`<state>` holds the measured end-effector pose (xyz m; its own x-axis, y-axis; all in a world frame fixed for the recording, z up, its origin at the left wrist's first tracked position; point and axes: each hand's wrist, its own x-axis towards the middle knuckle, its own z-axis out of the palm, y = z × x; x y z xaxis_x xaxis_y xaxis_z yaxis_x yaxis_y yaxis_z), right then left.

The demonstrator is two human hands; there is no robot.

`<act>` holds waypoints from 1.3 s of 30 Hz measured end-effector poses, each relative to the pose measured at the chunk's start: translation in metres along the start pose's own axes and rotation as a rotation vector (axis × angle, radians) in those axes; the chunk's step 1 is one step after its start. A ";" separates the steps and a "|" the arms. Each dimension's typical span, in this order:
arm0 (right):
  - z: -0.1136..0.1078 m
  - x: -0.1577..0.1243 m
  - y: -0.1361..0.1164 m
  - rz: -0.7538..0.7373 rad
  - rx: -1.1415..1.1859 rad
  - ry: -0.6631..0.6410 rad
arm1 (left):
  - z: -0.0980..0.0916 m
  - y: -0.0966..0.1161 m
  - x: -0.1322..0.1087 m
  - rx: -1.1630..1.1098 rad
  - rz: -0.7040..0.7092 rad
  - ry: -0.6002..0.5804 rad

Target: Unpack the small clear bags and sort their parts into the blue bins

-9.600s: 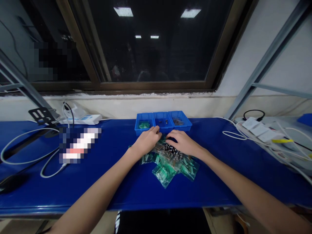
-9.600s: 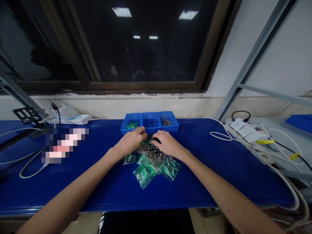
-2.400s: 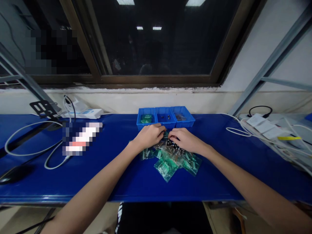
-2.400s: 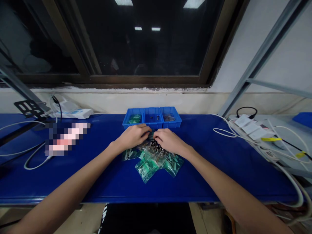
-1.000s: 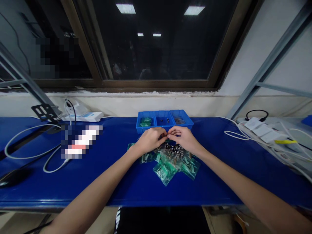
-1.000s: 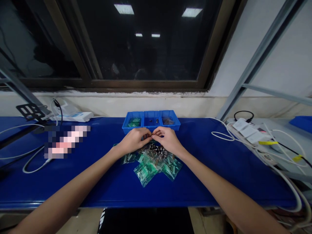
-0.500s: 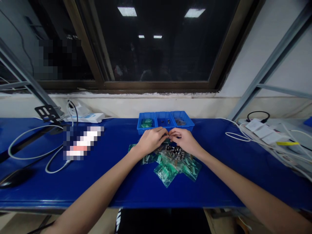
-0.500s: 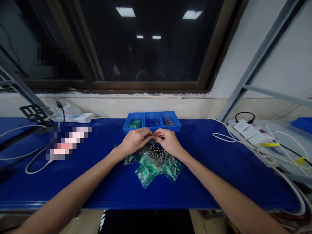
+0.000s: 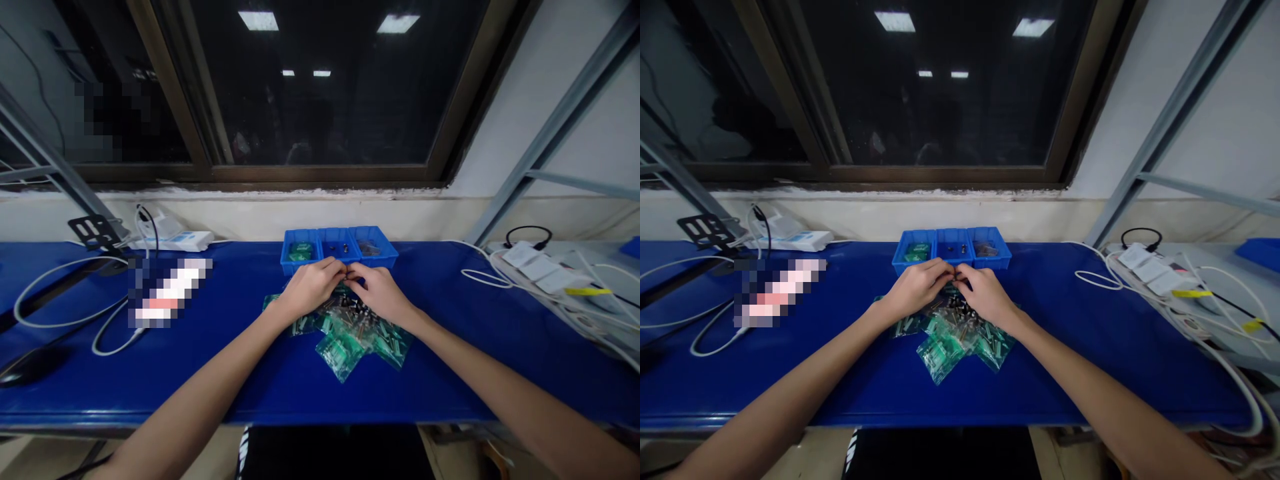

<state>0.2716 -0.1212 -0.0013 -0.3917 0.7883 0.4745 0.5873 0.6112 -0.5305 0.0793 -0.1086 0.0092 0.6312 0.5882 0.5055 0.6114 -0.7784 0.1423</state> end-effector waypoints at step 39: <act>-0.005 0.000 -0.005 -0.017 0.016 0.090 | -0.004 0.002 0.001 -0.012 -0.067 -0.049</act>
<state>0.2721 -0.1250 0.0046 -0.3359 0.7684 0.5448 0.5691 0.6264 -0.5326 0.0794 -0.1106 0.0132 0.6122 0.6488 0.4520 0.6473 -0.7395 0.1847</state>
